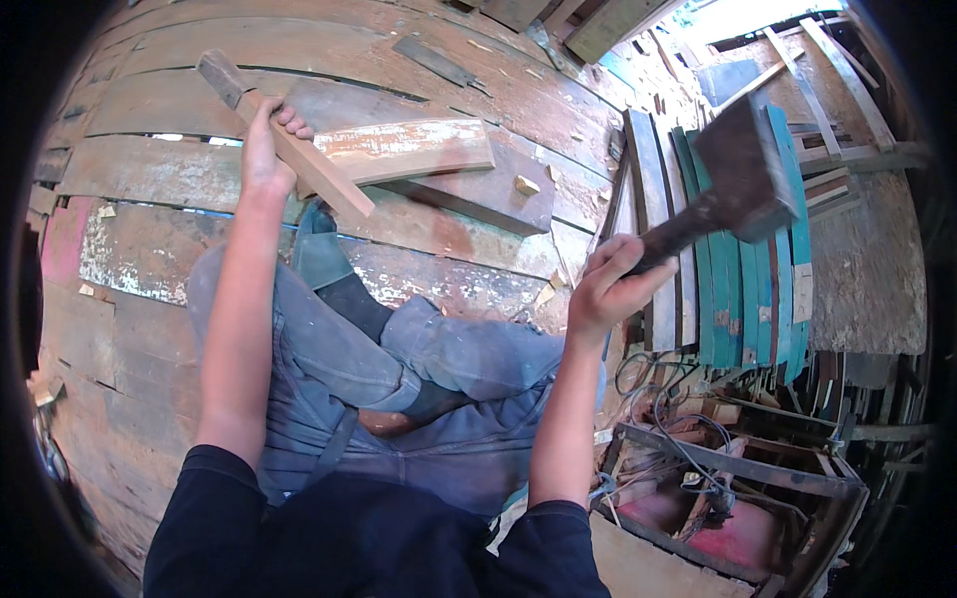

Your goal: Shaping and fitting wooden pieces using a hammer and a hatchet while sitting on the floor.

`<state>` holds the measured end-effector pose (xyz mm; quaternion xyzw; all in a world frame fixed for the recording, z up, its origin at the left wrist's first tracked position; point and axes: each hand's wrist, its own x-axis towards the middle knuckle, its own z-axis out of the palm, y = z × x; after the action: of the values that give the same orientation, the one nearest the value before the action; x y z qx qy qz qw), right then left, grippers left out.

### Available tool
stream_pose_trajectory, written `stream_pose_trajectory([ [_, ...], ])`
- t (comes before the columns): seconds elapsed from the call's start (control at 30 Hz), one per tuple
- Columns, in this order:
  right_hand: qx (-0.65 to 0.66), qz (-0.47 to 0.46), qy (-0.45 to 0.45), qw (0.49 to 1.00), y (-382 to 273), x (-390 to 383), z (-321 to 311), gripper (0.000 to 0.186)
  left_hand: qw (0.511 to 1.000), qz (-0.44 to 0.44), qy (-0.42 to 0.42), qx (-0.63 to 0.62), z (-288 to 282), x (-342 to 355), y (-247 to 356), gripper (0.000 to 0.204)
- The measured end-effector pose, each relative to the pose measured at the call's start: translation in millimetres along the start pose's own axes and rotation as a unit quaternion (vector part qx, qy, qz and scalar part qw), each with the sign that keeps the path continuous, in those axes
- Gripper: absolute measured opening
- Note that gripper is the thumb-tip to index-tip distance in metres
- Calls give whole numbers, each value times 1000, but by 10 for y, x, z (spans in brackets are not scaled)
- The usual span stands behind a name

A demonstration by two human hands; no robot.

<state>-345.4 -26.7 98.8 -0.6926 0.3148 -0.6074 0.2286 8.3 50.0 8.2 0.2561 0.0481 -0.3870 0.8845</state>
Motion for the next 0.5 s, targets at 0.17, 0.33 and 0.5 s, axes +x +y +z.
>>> stream_pose_trajectory([
  [0.17,65,49,32,996,11,-1,135,32,1000,-2,-5,20,29,-34,-43,15],
  [0.33,-346,166,-110,917,874,-790,82,31,1000,-5,5,19,18,-34,-23,15],
  [0.5,-374,198,-243,873,1357,-900,55,27,1000,-4,-11,12,-26,-32,-14,14],
])
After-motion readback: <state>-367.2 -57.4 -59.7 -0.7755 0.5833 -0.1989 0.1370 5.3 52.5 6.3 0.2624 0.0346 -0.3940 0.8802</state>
